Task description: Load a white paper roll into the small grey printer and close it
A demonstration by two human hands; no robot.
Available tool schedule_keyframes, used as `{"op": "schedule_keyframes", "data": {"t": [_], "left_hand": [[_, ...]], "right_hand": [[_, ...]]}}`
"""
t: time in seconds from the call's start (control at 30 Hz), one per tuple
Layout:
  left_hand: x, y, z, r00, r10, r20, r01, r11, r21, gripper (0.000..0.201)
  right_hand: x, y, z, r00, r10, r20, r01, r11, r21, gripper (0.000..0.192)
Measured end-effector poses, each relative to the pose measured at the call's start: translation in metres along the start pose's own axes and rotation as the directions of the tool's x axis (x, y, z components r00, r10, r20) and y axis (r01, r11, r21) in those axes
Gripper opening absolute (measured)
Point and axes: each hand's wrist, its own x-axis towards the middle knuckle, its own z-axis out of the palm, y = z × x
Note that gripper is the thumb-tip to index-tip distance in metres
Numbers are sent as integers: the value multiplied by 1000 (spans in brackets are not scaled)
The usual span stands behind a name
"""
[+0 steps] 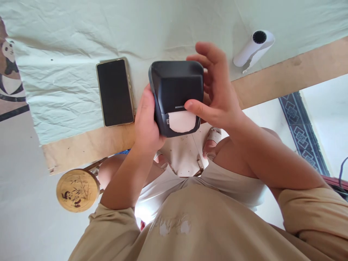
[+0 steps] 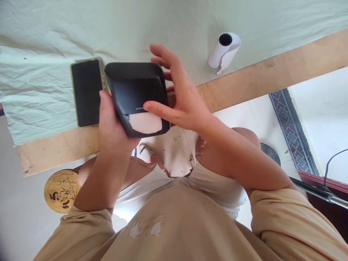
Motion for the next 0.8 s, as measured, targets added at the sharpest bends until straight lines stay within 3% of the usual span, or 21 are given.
{"op": "schedule_keyframes", "data": {"t": [0.1, 0.27, 0.5, 0.73, 0.8], "left_hand": [[-1, -1, 0, 998, 46, -48, -48, 999, -24, 43], [1, -1, -3, 995, 84, -49, -84, 996, -14, 37], [4, -6, -8, 994, 50, -97, -49, 999, 10, 46], [5, -3, -9, 999, 40, -37, -42, 998, -43, 36], [6, -2, -9, 1000, 24, -15, -25, 997, -68, 39]], "right_hand": [[1, -2, -4, 995, -105, 0, 104, 992, -66, 60], [5, -4, -11, 966, -190, 177, 198, 980, -28, 76], [9, 0, -15, 981, -162, 104, 159, 986, 41, 73], [10, -12, -22, 956, -188, 225, 222, 965, -137, 73], [10, -16, -22, 964, -180, 195, 218, 956, -196, 65]]}}
